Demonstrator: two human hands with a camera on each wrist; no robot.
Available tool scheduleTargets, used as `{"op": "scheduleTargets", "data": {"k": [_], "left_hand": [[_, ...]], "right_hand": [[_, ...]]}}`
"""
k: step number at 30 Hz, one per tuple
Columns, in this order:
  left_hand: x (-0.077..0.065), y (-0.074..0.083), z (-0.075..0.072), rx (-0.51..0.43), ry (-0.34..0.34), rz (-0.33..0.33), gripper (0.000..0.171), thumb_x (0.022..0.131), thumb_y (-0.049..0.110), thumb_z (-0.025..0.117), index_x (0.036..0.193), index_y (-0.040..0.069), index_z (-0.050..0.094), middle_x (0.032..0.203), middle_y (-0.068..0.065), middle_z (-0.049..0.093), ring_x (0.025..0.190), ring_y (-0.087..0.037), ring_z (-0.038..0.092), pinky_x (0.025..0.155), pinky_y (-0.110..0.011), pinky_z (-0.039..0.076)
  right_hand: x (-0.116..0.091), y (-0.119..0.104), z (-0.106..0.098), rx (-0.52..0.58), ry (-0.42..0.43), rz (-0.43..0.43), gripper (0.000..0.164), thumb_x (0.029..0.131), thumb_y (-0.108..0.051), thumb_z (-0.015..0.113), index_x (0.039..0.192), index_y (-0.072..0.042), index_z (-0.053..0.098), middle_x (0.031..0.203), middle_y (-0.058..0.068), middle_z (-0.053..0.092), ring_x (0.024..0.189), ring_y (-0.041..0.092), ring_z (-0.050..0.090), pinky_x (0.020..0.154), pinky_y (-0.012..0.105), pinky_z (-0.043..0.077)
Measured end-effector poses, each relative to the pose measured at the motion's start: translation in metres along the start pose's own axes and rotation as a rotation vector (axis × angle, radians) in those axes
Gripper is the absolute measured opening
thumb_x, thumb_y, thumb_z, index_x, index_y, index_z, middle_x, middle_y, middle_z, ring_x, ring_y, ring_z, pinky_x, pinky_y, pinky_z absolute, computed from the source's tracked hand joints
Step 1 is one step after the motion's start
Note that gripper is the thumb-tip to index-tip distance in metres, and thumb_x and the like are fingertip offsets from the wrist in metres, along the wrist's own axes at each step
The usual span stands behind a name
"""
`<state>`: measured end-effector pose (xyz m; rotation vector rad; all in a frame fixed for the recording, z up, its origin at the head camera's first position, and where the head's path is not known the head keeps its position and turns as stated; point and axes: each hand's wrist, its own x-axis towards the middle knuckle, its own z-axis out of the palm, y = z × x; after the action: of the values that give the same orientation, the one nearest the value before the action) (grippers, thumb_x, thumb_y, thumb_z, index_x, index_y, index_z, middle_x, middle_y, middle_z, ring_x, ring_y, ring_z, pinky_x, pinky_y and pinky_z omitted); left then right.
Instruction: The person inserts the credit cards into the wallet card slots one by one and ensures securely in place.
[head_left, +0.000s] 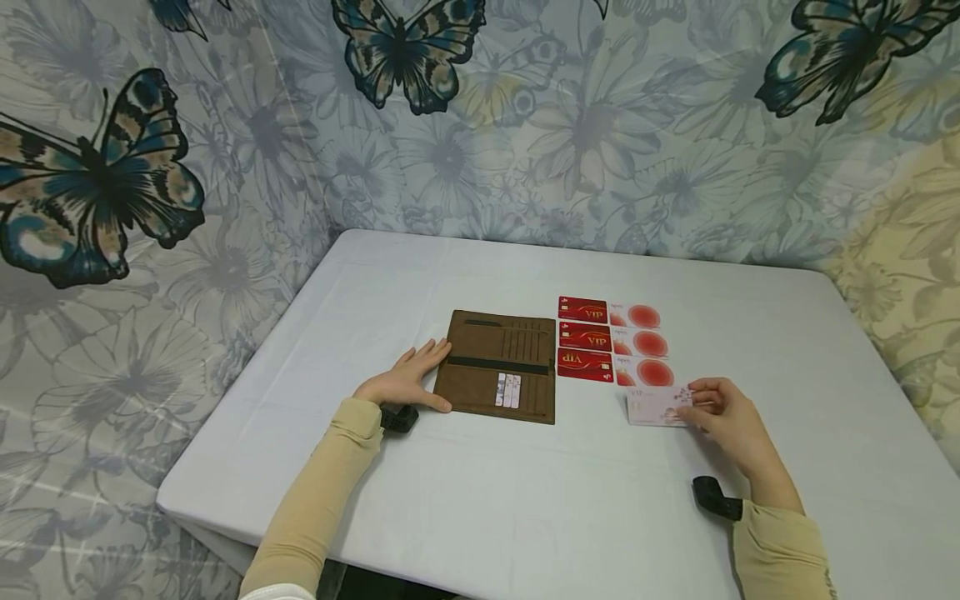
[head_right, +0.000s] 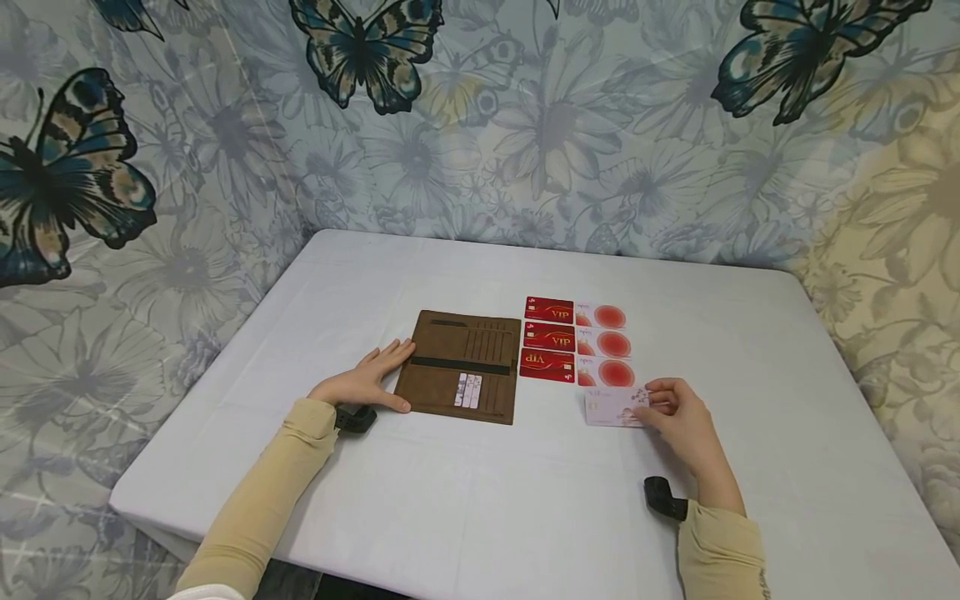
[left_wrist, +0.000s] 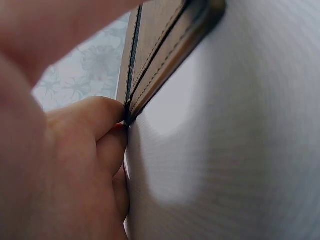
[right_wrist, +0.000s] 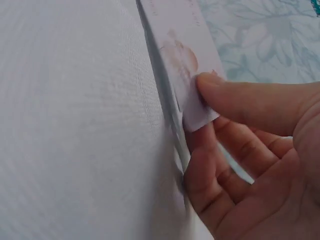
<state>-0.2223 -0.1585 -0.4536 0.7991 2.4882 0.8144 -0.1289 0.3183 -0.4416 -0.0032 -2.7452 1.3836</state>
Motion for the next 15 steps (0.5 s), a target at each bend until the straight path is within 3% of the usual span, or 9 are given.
{"op": "scheduleTargets", "data": {"k": [8, 15], "left_hand": [[0.0, 0.0, 0.0, -0.008, 0.005, -0.001, 0.11, 0.074, 0.047, 0.074, 0.15, 0.01, 0.004, 0.154, -0.004, -0.002, 0.139, -0.018, -0.008, 0.109, -0.04, -0.008], [0.0, -0.002, 0.0, -0.008, 0.007, 0.01, 0.111, 0.073, 0.048, 0.075, 0.15, 0.009, 0.004, 0.154, -0.004, -0.002, 0.139, -0.018, -0.008, 0.109, -0.041, -0.008]], "right_hand": [[0.001, -0.009, 0.0, 0.024, -0.026, -0.045, 0.043, 0.088, -0.007, 0.063, 0.125, 0.008, 0.047, 0.102, 0.022, 0.057, 0.076, -0.002, 0.055, 0.063, 0.014, 0.048], [0.003, -0.029, 0.007, 0.063, -0.058, -0.06, 0.041, 0.089, -0.011, 0.063, 0.123, 0.009, 0.049, 0.101, 0.022, 0.055, 0.075, 0.003, 0.059, 0.064, 0.017, 0.051]]}}
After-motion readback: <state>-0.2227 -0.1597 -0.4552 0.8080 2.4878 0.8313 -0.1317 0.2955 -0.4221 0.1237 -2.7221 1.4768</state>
